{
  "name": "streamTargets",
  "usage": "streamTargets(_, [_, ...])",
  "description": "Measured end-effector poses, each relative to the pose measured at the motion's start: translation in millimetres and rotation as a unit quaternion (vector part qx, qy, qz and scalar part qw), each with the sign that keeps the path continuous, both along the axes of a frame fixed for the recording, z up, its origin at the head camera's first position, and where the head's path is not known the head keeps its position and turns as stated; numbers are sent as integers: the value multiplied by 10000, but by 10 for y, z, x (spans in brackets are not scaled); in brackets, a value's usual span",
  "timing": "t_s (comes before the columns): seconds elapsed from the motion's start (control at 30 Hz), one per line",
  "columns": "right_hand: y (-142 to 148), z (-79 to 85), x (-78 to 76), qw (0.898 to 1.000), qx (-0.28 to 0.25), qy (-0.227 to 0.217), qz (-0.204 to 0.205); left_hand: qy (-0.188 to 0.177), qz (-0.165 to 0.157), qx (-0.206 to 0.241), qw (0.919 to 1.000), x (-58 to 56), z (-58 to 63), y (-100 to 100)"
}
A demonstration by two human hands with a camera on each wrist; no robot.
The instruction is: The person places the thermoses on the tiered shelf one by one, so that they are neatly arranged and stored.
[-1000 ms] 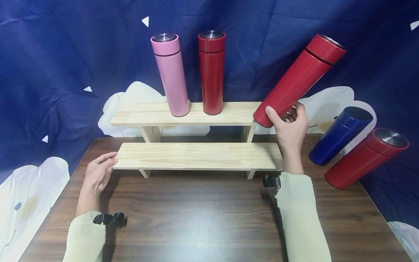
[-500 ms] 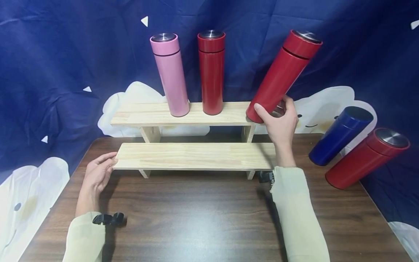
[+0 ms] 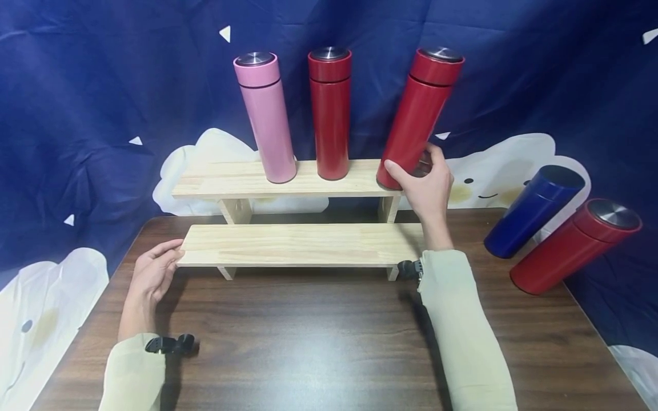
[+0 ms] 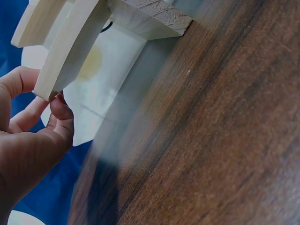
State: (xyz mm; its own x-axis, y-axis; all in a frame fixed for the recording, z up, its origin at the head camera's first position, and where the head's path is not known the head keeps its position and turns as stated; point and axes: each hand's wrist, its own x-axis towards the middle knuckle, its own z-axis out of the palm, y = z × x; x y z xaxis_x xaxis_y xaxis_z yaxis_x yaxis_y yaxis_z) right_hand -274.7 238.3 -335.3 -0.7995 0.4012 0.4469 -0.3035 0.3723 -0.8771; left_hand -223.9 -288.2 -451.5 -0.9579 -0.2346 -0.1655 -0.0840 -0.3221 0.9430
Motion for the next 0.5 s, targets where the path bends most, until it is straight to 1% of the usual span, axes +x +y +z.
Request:
streamTargets(0.23, [-33, 17, -73, 9997, 223, -49, -107, -10, -18, -25, 10000, -5, 0, -3])
streamTargets(0.4, [-70, 9, -129, 9995, 299, 11, -94, -41, -27, 42, 10000, -3, 2, -7])
streamTargets(0.5, [-97, 5, -163, 9996, 291, 33, -54, -39, -14, -10, 10000, 2, -3, -8])
